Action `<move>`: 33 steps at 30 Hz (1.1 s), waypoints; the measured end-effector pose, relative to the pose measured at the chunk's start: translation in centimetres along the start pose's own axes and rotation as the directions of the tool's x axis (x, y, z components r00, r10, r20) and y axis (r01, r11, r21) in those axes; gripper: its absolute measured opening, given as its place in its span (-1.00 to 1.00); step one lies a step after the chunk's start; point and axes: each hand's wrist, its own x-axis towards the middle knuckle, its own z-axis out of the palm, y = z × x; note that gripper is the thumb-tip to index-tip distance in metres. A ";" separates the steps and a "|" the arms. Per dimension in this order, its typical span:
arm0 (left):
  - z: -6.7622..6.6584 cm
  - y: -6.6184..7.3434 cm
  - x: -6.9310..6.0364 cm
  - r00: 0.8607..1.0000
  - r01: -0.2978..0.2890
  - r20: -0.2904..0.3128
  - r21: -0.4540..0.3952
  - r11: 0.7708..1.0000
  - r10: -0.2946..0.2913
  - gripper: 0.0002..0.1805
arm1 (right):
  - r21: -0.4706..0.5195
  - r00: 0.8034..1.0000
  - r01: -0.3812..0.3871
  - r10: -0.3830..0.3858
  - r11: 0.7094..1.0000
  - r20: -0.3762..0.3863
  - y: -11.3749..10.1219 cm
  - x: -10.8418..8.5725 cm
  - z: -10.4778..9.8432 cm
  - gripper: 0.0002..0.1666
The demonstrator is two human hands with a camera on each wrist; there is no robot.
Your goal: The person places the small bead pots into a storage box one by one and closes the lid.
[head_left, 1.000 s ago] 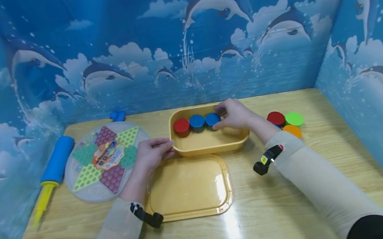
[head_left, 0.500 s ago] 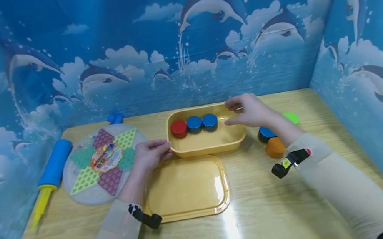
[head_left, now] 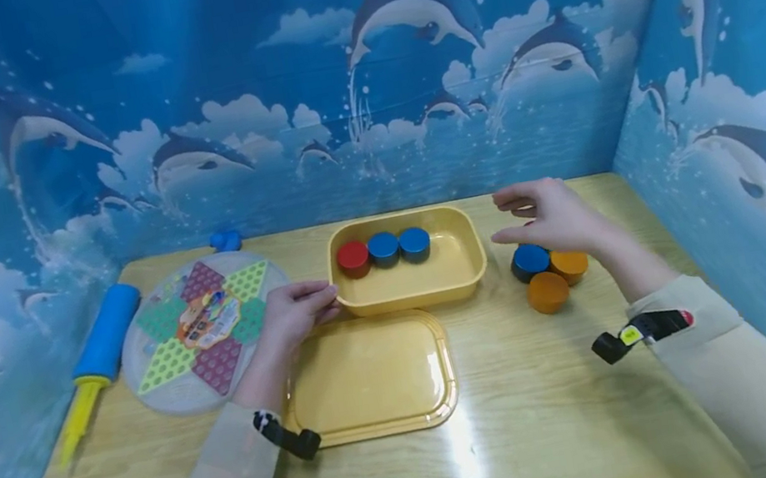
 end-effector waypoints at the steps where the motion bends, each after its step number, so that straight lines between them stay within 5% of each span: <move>1: 0.0 0.0 0.0 1.000 0.002 0.000 -0.002 1.000 -0.002 -0.64 | 0.003 1.000 0.002 -0.002 1.000 -0.003 0.3 -0.4 -0.3 -0.24; 15: -0.1 0.2 -0.2 1.000 0.020 -0.001 0.014 1.000 -0.020 -0.65 | -0.027 0.992 -0.093 0.090 0.995 -0.083 5.6 -3.9 -4.1 -0.24; 33: -0.3 -0.1 0.0 1.000 0.003 0.020 -0.012 1.000 -0.003 -0.64 | 0.007 0.982 -0.135 0.133 0.991 0.137 14.0 -3.4 -4.8 -0.14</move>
